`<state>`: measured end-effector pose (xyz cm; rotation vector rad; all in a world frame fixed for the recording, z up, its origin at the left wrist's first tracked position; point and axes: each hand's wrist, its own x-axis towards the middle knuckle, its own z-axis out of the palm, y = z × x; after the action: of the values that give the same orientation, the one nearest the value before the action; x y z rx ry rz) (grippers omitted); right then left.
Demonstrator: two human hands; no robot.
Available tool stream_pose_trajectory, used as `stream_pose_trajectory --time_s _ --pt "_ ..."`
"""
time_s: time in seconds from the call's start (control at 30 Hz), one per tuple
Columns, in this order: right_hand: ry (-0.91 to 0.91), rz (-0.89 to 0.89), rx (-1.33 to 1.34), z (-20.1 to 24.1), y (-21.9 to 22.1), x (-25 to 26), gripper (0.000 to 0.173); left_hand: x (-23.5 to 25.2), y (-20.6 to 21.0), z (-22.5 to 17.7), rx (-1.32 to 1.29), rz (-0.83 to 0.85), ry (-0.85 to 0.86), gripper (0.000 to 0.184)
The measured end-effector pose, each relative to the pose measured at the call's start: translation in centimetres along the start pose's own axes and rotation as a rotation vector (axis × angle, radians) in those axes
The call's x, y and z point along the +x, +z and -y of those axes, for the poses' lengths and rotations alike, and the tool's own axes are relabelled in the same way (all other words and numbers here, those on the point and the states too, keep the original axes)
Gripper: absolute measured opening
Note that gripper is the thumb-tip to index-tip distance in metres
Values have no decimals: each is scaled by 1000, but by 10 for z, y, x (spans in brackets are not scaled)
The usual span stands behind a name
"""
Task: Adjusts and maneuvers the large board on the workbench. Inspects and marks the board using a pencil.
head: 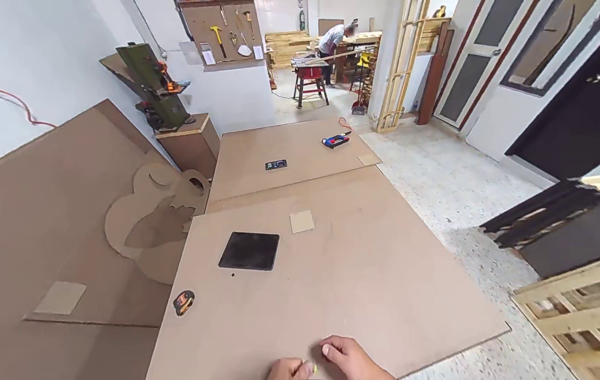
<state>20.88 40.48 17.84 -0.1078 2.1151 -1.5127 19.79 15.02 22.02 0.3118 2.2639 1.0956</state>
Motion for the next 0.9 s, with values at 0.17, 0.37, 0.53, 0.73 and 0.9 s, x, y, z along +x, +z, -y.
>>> stream_pose_trajectory --time_s 0.17,0.37,0.53,0.73,0.9 --pt "-187 -93 154 40 44 -46 29 -21 -4 4 -170 16 87 48" --pt "-430 -214 -142 71 70 -44 23 -48 11 4 -403 46 58 54" --pt "-482 -93 -304 79 82 -49 26 -67 5 4 -421 12 -61 55" --pt "-346 -99 -267 69 79 -59 35 -80 -2 41 -602 -173 96 56" --pt "-236 -178 -222 41 53 -63 35 -82 -8 55 -859 -326 48 29"
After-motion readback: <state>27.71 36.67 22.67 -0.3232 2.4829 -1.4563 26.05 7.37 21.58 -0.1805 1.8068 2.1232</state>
